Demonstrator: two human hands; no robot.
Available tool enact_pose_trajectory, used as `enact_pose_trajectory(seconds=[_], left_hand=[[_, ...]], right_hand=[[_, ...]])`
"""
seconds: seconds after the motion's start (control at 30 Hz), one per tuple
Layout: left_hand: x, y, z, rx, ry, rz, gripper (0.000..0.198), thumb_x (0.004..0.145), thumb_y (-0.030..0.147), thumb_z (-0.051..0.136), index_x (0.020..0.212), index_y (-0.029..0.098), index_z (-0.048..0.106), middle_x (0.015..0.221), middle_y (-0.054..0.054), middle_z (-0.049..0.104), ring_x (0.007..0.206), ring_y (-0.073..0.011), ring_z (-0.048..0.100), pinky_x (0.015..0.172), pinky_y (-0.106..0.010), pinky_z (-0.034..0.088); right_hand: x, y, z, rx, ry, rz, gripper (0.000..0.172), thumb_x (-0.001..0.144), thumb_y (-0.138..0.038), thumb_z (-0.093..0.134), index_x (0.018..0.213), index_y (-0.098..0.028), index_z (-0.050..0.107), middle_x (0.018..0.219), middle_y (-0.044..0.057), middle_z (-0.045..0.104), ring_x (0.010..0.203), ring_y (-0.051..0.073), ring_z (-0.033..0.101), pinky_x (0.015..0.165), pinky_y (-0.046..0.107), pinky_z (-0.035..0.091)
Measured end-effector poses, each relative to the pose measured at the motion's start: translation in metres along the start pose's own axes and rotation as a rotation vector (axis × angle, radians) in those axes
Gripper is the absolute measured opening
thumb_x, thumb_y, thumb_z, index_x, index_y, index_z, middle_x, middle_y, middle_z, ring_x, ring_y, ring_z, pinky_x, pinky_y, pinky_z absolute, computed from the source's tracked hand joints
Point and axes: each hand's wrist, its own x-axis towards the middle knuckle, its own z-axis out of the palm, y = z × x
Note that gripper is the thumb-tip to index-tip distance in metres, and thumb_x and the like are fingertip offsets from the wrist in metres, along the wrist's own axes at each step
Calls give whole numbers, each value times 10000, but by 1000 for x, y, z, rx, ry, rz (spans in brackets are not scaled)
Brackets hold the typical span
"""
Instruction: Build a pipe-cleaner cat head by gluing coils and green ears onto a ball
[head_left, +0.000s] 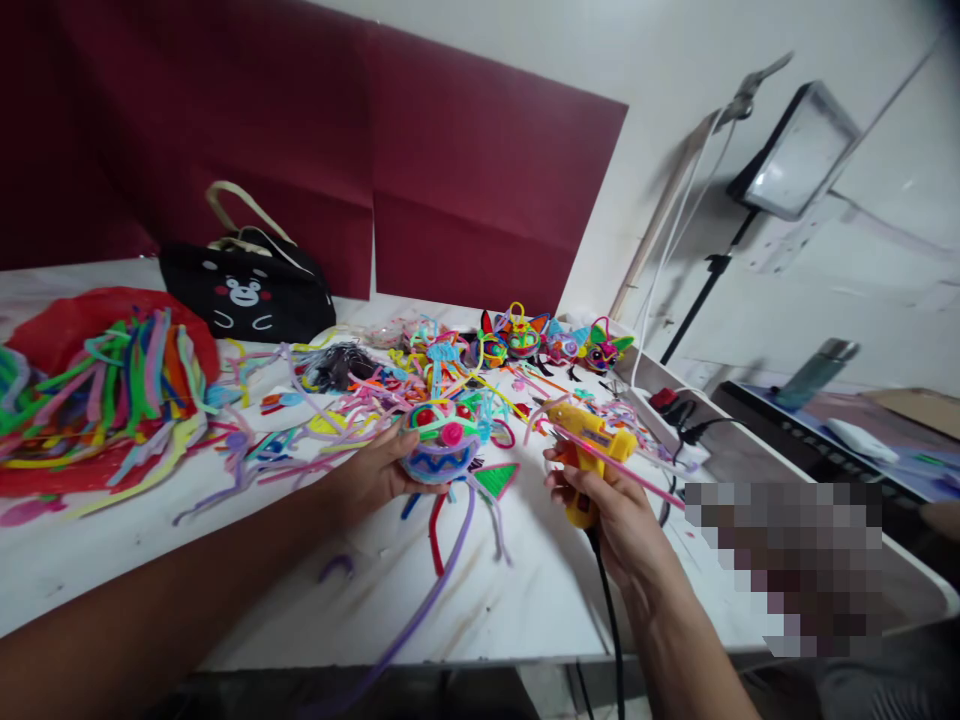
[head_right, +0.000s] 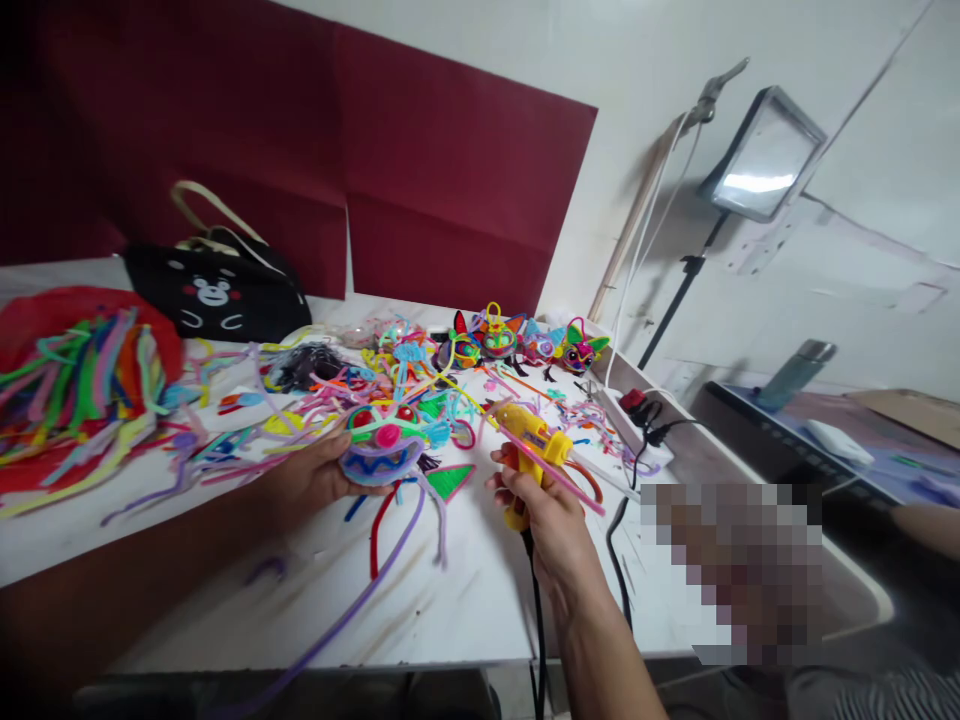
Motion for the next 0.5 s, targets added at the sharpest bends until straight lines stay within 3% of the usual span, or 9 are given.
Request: enact_pose_trajectory(seconds=[0.13,0.27,0.5], left_hand=[[2,-2,-1,9,16,-21,319,886,338,713,1170,210,639,1172,-107,769,1063,-343,733,783,-482,657],[3,0,1,19,53,-31,315,867,351,732,1132,199,659,1160,-111,775,1056,-347,737,779,-468,661],[1,3,6,47,111,-57,424,815,403,772,1161,191,647,1223,-140,744,1117,-388,706,779,-481,663]], right_hand=[[12,-3,-11,-316,55,-118,340,687,-444,731,900,-179,716,792,58,710,633,174,591,572,292,448],[27,-8,-30,-640,40,-246,191,726,-391,658,770,-205,662,635,18,636,553,160,518,515,281,375],[31,-19,-35,-597,81,-178,195,695,-382,676,744,-193,667,542,-18,568,486,131,462,464,259,315]])
